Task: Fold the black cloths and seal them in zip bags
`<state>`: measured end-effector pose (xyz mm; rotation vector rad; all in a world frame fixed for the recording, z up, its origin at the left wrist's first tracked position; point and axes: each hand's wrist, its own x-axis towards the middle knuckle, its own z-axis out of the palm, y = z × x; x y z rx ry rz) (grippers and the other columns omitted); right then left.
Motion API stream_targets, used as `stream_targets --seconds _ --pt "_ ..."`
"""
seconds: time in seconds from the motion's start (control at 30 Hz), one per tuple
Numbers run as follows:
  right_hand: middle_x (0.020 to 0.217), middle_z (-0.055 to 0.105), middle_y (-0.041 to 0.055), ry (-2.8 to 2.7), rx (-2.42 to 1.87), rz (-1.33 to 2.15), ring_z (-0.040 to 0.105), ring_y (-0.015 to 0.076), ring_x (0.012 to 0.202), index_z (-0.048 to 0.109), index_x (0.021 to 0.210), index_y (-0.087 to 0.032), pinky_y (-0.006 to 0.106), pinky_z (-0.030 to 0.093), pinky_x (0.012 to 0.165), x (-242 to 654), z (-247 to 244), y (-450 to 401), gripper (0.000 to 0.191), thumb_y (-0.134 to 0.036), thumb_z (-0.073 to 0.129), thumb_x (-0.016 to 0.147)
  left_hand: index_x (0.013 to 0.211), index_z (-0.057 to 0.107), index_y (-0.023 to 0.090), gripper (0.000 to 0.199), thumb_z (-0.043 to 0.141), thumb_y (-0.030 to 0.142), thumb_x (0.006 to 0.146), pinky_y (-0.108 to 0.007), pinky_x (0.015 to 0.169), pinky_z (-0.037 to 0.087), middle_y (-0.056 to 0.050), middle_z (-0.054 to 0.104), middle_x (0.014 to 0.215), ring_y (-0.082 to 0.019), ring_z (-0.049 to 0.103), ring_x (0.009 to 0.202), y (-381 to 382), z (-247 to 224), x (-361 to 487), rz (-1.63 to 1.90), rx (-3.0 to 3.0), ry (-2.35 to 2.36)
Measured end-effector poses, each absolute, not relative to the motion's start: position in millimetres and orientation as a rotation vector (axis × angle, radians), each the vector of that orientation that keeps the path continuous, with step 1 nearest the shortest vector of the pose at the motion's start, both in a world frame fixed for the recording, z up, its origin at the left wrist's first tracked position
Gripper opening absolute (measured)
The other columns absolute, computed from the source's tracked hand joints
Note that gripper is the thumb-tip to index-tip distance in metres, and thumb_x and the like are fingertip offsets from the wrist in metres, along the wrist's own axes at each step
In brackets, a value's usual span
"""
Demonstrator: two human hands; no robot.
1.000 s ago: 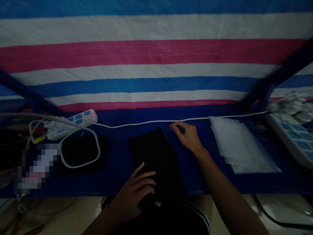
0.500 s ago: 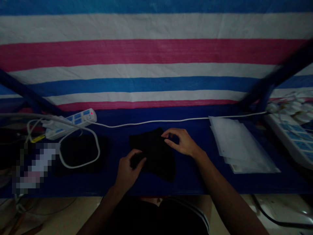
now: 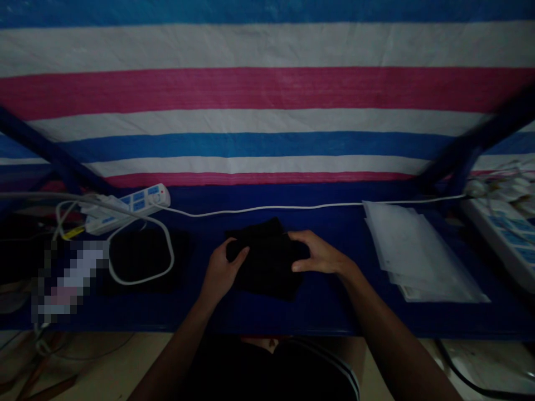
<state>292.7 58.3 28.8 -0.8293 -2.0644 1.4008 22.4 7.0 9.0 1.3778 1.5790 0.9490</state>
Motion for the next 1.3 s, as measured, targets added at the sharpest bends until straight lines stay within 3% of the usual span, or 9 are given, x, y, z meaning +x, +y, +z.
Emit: stream_targets --seconds 0.23,0.37,0.5,0.6,0.67,0.8,1.03,1.2,1.3 --pt "0.153 0.057 0.0137 -2.184 -0.814 1.614 0.052 0.0356 0.142 0.049 0.156 -0.021 0.052 0.036 0.123 303.3 36.9 55.0 0.116 -0.061 0.096 0.057 0.095 0.07 0.019 0.03 0.071 0.048 0.088 -0.029 0.074 0.053 -0.003 0.074 0.088 -0.021 0.071 0.084 9.2 7.6 21.4 1.011 1.253 1.523" --pt "0.162 0.045 0.0154 -2.4 -0.809 1.502 0.042 0.037 0.149 0.038 0.162 -0.021 0.051 0.028 0.128 307.8 34.7 52.4 0.127 -0.06 0.096 0.057 0.1 0.07 0.018 0.032 0.072 0.048 0.087 -0.031 0.081 0.053 -0.005 0.075 0.097 -0.023 0.071 0.093 9.8 5.5 21.4 1.058 1.164 1.488" --pt "0.147 0.06 0.0143 -2.382 -0.871 1.342 0.055 0.0339 0.134 0.051 0.153 -0.02 0.051 0.041 0.118 298.0 31.0 50.9 0.098 -0.056 0.09 0.071 0.1 0.069 0.018 0.036 0.073 0.05 0.086 -0.031 0.084 0.053 -0.005 0.075 0.098 -0.023 0.07 0.096 10.0 5.0 20.7 1.068 1.109 1.453" --pt "0.12 0.074 0.0085 -2.243 -0.897 1.354 0.067 0.0258 0.108 0.069 0.127 -0.02 0.042 0.054 0.097 288.5 29.5 51.5 0.05 -0.05 0.076 0.088 0.102 0.069 0.018 0.041 0.073 0.054 0.084 -0.031 0.083 0.054 -0.005 0.075 0.097 -0.023 0.071 0.094 8.4 7.3 18.5 1.038 1.07 1.451" --pt "0.099 0.075 0.0042 -2.179 -0.932 1.362 0.067 0.0205 0.088 0.073 0.105 -0.019 0.035 0.054 0.08 284.8 28.1 52.6 0.032 -0.049 0.067 0.095 0.103 0.07 0.018 0.043 0.072 0.056 0.085 -0.031 0.083 0.054 -0.005 0.076 0.098 -0.024 0.071 0.095 6.1 10.5 15.1 1.038 1.089 1.498" --pt "0.076 0.065 -0.0005 -2.135 -1.015 1.288 0.056 0.0147 0.067 0.068 0.084 -0.018 0.028 0.044 0.063 284.1 23.5 55.3 0.035 -0.048 0.059 0.099 0.104 0.072 0.018 0.041 0.066 0.057 0.091 -0.032 0.085 0.054 -0.005 0.076 0.098 -0.024 0.071 0.096 -0.6 18.5 4.4 1.067 1.294 1.584" --pt "0.067 0.053 -0.0024 -2.112 -1.132 1.231 0.047 0.0128 0.061 0.057 0.074 -0.02 0.025 0.037 0.057 287.5 21.8 60.2 0.045 -0.053 0.048 0.103 0.113 0.069 0.019 0.041 0.071 0.052 0.087 -0.038 0.095 0.054 -0.007 0.077 0.112 -0.028 0.072 0.106 -7.7 19.8 -3.2 0.95 1.595 1.535" --pt "0.075 0.063 0.0001 -2.066 -1.13 1.199 0.058 0.0171 0.07 0.06 0.079 -0.021 0.028 0.045 0.063 289.0 22.0 62.8 0.036 -0.049 0.054 0.1 0.096 0.063 0.021 0.022 0.061 0.043 0.097 -0.031 0.086 0.051 -0.003 0.074 0.092 -0.021 0.072 0.093 -3.4 14.0 3.4 1.023 1.567 1.576" --pt "0.075 0.064 -0.0003 -2.011 -1.158 1.204 0.06 0.0166 0.068 0.059 0.086 -0.021 0.028 0.046 0.062 289.0 19.7 63.3 0.025 -0.043 0.058 0.097 0.106 0.056 0.022 0.018 0.061 0.036 0.096 -0.028 0.076 0.049 0.001 0.07 0.08 -0.018 0.071 0.08 -1.8 9.1 3.8 1.107 1.505 1.632"
